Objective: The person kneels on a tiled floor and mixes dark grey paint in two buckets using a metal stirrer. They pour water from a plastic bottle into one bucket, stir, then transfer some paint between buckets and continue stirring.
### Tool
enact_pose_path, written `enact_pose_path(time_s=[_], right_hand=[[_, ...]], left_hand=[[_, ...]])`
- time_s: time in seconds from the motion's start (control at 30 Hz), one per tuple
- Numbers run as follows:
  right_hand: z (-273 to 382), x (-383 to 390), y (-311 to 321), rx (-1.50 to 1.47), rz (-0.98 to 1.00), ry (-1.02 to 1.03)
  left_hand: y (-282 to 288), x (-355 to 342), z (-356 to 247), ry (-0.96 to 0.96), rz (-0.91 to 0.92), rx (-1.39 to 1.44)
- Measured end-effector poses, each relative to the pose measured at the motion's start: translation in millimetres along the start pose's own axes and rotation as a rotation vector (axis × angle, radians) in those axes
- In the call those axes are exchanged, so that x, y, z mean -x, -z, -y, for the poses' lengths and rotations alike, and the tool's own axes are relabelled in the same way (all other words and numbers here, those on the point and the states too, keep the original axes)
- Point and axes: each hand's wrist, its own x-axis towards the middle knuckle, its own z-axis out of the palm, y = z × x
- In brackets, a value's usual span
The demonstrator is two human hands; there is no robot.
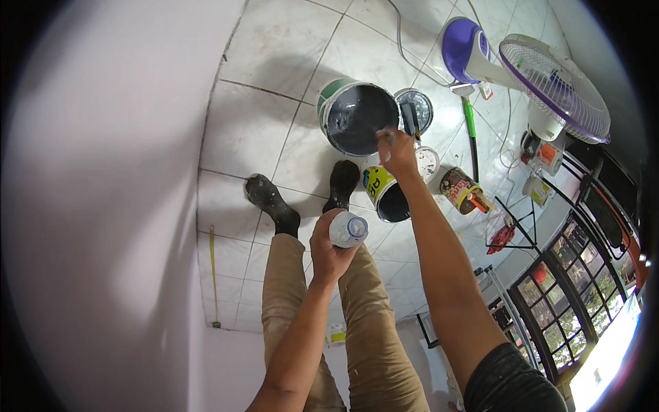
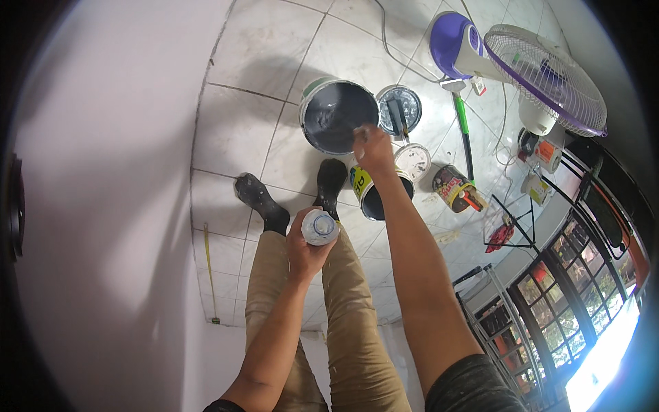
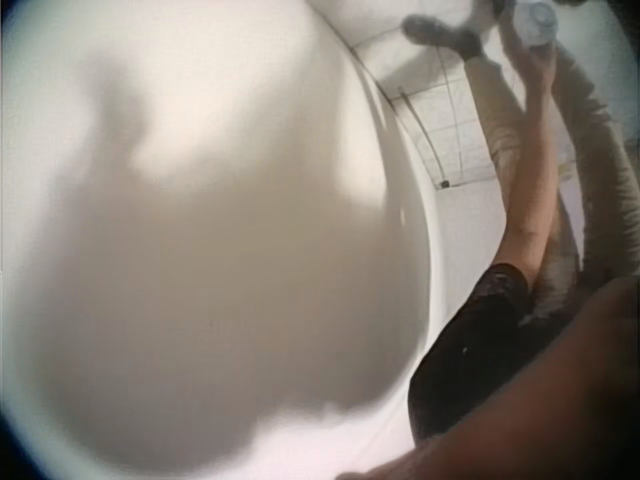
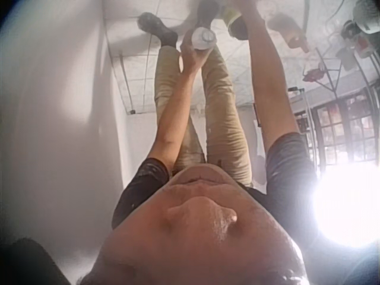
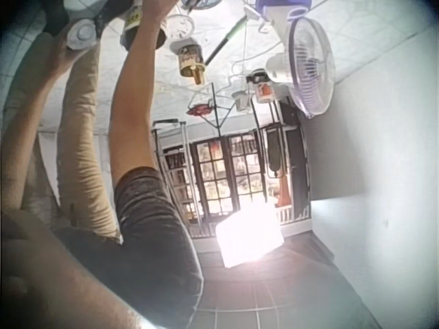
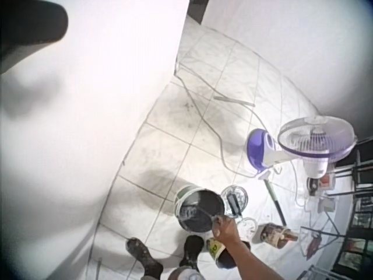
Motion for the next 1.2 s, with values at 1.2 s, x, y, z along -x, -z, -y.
enact_pose_path(time_s=[1.2], right_hand=[[67,-72,22,0.558,0.280,-0.464]], left_hand=[[2,-31,-4,0.055,-0.068,0.079]])
